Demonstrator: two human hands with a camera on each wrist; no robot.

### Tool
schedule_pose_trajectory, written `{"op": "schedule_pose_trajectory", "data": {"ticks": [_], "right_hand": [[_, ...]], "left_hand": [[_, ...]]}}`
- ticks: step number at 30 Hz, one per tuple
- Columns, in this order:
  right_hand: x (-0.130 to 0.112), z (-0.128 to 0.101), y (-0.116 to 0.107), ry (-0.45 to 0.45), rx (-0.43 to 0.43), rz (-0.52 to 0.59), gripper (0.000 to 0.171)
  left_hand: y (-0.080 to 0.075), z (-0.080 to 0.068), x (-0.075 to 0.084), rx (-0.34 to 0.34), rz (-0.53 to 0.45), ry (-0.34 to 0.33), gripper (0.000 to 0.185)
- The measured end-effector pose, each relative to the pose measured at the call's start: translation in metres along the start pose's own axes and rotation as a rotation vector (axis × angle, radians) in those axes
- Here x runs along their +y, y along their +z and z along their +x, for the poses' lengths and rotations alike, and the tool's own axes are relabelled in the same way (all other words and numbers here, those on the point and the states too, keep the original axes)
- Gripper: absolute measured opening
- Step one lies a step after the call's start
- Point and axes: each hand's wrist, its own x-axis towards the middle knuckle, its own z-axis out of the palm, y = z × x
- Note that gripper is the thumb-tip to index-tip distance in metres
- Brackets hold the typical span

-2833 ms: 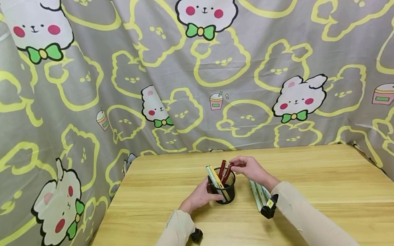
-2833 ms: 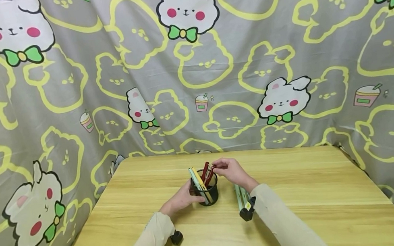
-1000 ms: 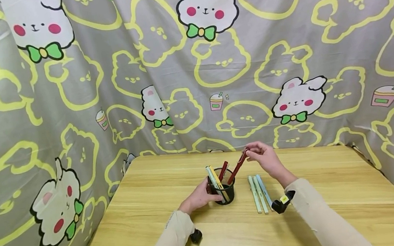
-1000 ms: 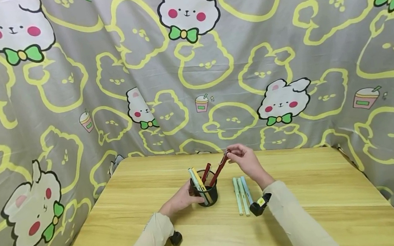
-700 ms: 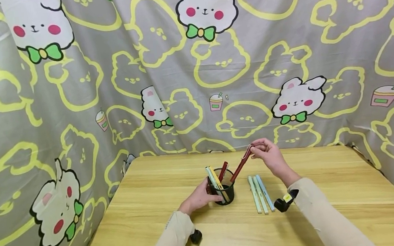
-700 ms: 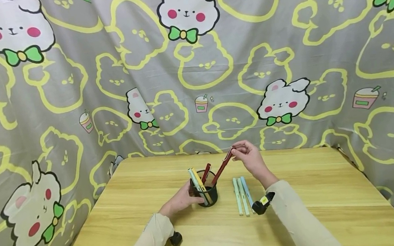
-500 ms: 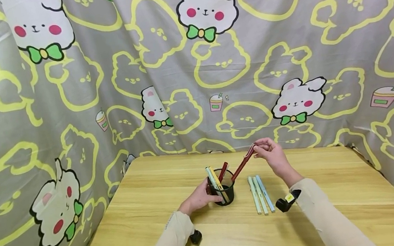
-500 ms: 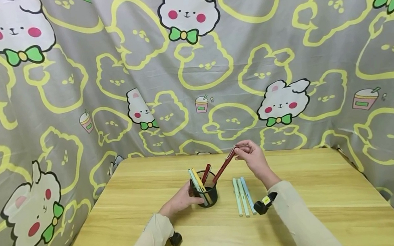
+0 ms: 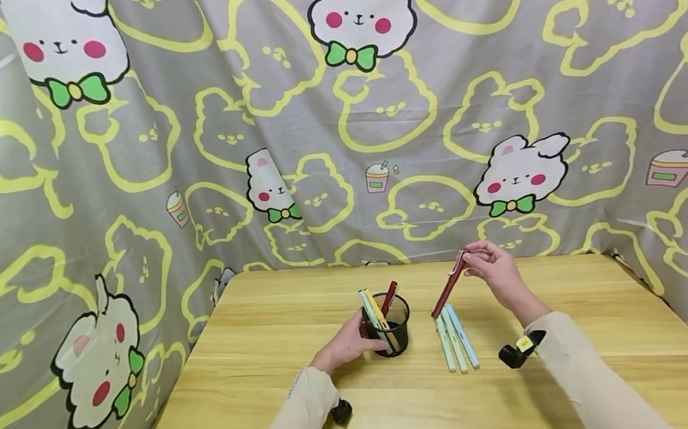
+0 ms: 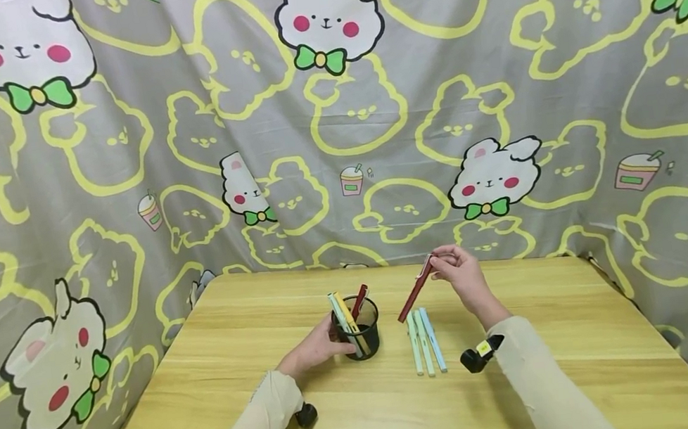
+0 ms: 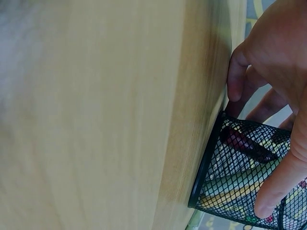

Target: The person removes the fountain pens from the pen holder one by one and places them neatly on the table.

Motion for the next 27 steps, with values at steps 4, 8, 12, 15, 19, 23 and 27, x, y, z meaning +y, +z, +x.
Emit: {"op": "schedule_pose_trajectory", "data": {"ticks": [4, 8, 12, 15, 19, 23, 27], "right_hand": [[0.001, -0.002, -0.009, 0.021, 0.002, -0.052, 0.01], [0.003, -0.005, -0.017, 0.037, -0.004, -0.078, 0.015], [0.005, -0.008, -0.025, 0.063, -0.016, -0.089, 0.011], [0.008, -0.01, -0.033, 0.099, -0.029, -0.121, 0.014], [0.011, -0.013, -0.044, 0.143, -0.053, -0.189, 0.022], [0.017, -0.016, -0.054, 0.168, -0.06, -0.24, 0.015], [0.022, -0.017, -0.063, 0.193, -0.059, -0.268, 0.017]], "left_hand": [[0.0, 0.0, 0.0, -0.004, -0.008, 0.003, 0.069], [-0.001, 0.0, 0.0, -0.004, -0.005, -0.001, 0.07], [0.0, -0.001, 0.0, -0.005, -0.001, -0.003, 0.071], [0.0, -0.001, 0.0, -0.004, 0.002, -0.006, 0.071], [0.0, -0.001, 0.0, -0.003, 0.006, -0.011, 0.073], [0.001, -0.001, 0.0, -0.005, 0.003, -0.009, 0.074], [0.0, 0.0, -0.001, -0.002, 0.001, -0.006, 0.072]]}}
